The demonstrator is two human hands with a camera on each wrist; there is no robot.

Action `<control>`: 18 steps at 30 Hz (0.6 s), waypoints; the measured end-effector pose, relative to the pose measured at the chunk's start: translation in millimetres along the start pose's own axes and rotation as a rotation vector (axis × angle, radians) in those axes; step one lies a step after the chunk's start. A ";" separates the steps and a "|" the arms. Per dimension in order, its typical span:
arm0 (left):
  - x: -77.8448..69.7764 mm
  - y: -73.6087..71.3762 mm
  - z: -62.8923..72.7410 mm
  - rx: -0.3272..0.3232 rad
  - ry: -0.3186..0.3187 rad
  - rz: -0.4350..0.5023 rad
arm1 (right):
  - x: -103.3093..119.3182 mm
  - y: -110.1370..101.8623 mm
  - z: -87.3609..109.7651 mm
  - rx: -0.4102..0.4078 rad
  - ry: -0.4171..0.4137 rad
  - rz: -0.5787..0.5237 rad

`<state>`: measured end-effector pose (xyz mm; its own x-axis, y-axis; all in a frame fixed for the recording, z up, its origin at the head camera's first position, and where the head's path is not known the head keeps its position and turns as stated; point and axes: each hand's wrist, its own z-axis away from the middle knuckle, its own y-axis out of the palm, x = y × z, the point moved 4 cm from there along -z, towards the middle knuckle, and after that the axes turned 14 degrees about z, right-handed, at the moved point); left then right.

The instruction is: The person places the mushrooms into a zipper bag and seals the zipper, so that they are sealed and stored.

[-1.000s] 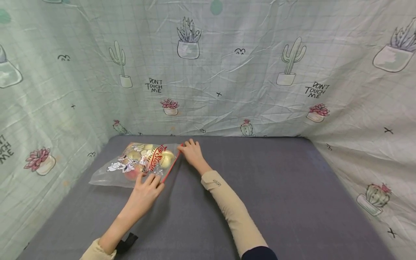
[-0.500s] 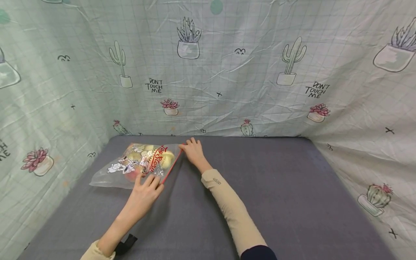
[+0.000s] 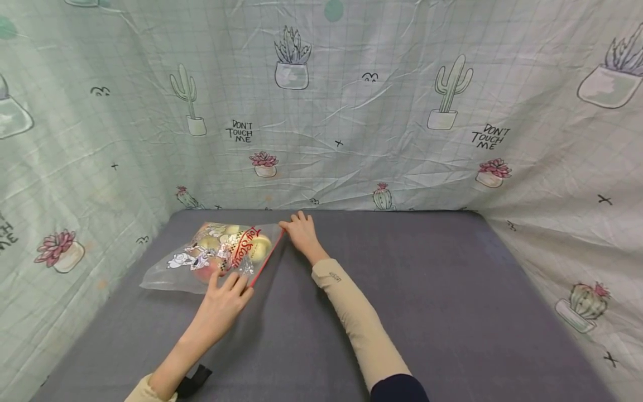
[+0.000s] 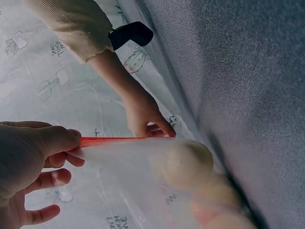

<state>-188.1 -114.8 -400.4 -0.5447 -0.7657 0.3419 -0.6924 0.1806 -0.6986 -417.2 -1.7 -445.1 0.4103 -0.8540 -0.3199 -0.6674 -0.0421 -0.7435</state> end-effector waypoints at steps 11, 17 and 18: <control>-1.9 -3.4 3.8 -0.011 -0.001 0.042 | -0.6 -2.1 -2.7 0.108 0.009 0.058; -2.8 0.0 5.6 -0.005 0.007 0.028 | 0.3 -1.7 -3.2 0.119 0.021 0.060; -3.0 0.3 5.5 0.001 0.007 0.023 | 0.2 -1.1 -3.4 0.129 0.024 0.058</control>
<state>-184.0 -115.8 -405.1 -0.5634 -0.7573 0.3304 -0.6796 0.1973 -0.7065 -418.5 -3.6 -442.4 0.3573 -0.8654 -0.3514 -0.6033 0.0734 -0.7941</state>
